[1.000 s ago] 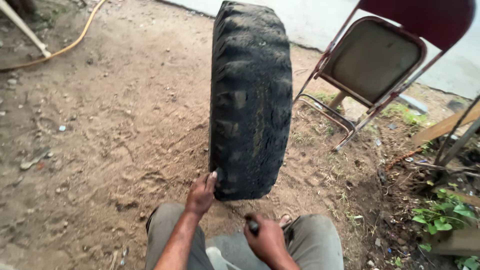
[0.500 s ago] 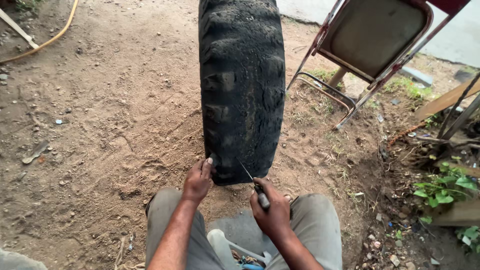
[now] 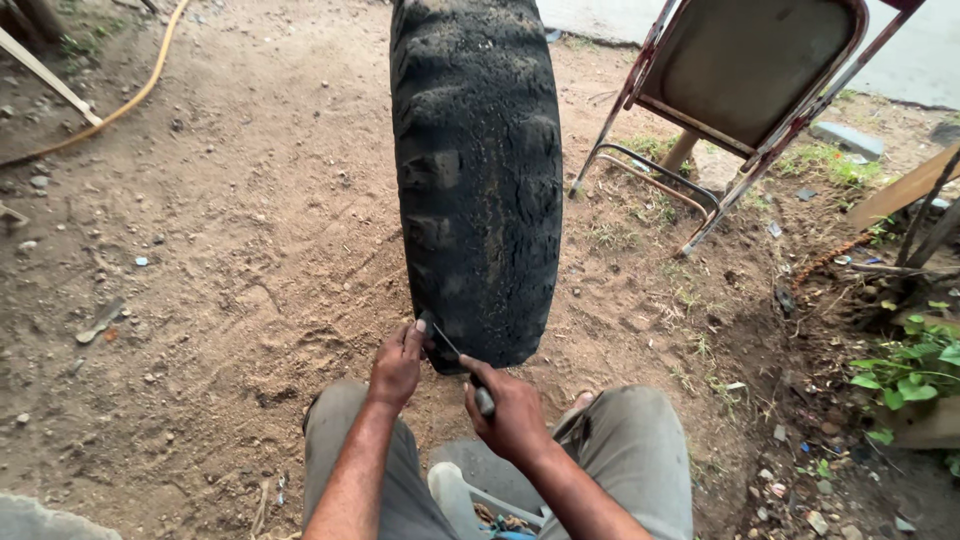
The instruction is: The person cleans debris from the tread of a large tire and attempts to locate a puncture using a metal tool while holding the tire upright by hand.
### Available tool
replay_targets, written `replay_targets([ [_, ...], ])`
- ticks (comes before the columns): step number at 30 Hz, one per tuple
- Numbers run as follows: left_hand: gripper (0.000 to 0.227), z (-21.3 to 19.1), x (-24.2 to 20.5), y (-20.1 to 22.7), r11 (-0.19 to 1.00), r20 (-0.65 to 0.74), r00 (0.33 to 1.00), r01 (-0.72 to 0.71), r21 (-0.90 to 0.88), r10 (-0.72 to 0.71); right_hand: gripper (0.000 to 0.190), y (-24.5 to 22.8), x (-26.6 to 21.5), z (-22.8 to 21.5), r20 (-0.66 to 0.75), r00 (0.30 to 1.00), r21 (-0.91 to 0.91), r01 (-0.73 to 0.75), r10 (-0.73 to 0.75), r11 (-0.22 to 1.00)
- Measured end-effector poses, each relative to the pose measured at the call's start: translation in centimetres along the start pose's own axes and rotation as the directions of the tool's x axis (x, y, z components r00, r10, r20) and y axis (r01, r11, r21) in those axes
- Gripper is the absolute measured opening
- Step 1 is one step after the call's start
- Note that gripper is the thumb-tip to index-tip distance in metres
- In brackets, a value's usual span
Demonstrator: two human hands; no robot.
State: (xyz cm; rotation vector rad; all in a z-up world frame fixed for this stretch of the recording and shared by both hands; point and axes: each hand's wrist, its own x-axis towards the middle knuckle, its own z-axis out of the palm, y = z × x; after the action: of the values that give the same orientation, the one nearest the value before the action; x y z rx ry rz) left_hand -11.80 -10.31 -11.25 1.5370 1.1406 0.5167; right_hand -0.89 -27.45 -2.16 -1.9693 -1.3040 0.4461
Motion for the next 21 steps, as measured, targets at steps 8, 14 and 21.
replay_targets([
  [8,0.059,-0.1,-0.1,0.5,0.996,0.01,1.0,0.027,0.09,-0.028,0.045,1.8,-2.0,-1.2,0.062,0.979,-0.058,-0.19,0.194,0.98],
  [14,0.069,0.3,-0.8,2.6,0.966,-0.064,0.985,0.169,0.198,-0.159,0.039,4.5,-3.7,-1.8,-0.214,0.975,-0.023,-0.072,0.065,0.997],
  [21,0.065,0.1,-1.1,3.4,0.953,-0.043,0.976,0.22,0.209,-0.216,0.035,4.9,-3.4,-2.9,-0.343,0.926,0.146,-0.115,0.159,0.983],
])
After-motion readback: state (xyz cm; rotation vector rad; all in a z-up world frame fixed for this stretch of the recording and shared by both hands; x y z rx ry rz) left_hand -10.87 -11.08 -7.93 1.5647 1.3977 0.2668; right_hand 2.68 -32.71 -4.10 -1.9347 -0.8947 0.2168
